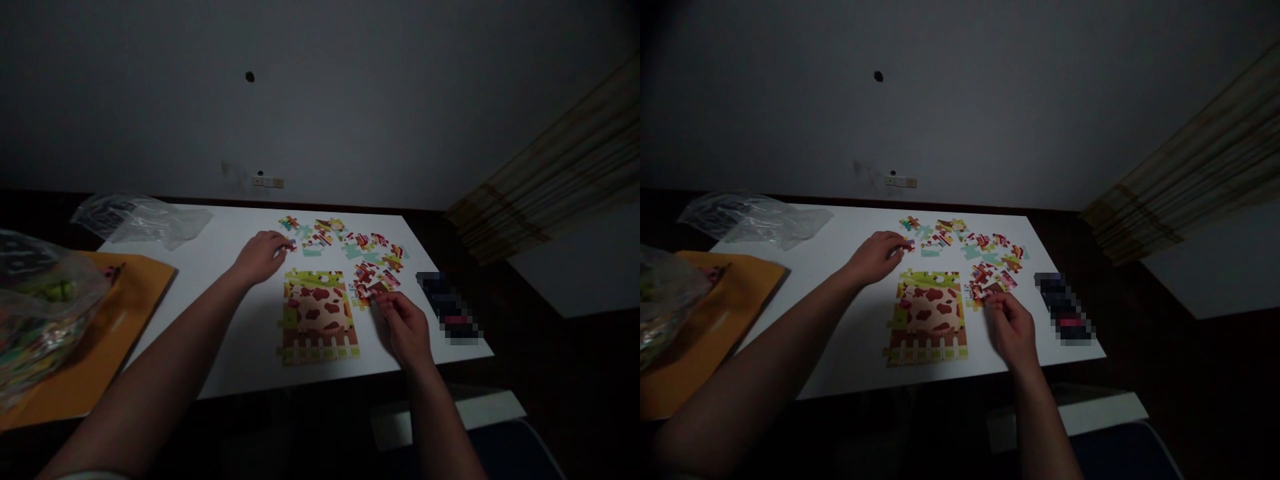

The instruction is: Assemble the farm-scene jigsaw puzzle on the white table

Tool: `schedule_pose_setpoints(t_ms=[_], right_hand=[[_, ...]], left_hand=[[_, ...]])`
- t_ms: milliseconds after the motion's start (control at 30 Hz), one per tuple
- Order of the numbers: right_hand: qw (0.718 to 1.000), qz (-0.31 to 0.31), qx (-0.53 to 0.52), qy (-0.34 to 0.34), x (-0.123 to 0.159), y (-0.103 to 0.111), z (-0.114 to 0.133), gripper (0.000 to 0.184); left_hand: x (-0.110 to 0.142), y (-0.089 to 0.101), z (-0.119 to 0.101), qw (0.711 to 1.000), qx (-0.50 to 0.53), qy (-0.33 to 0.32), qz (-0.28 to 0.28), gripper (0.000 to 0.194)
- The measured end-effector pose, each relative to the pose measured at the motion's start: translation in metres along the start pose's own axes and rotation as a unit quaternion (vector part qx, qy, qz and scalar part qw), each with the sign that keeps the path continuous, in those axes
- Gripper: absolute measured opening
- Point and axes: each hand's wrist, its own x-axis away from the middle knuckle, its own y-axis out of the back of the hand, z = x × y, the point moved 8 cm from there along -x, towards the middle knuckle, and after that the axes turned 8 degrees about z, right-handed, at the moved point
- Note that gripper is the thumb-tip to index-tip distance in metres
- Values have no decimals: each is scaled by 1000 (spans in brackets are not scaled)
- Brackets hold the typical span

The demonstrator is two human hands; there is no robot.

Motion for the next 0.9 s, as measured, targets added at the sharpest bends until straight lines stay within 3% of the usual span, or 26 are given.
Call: schedule_pose_setpoints(t_ms=[900], right_hand=[[999, -14, -23, -27, 0, 2, 0, 27]], left_hand=[[-1, 4, 0, 999, 52, 1, -6, 36]])
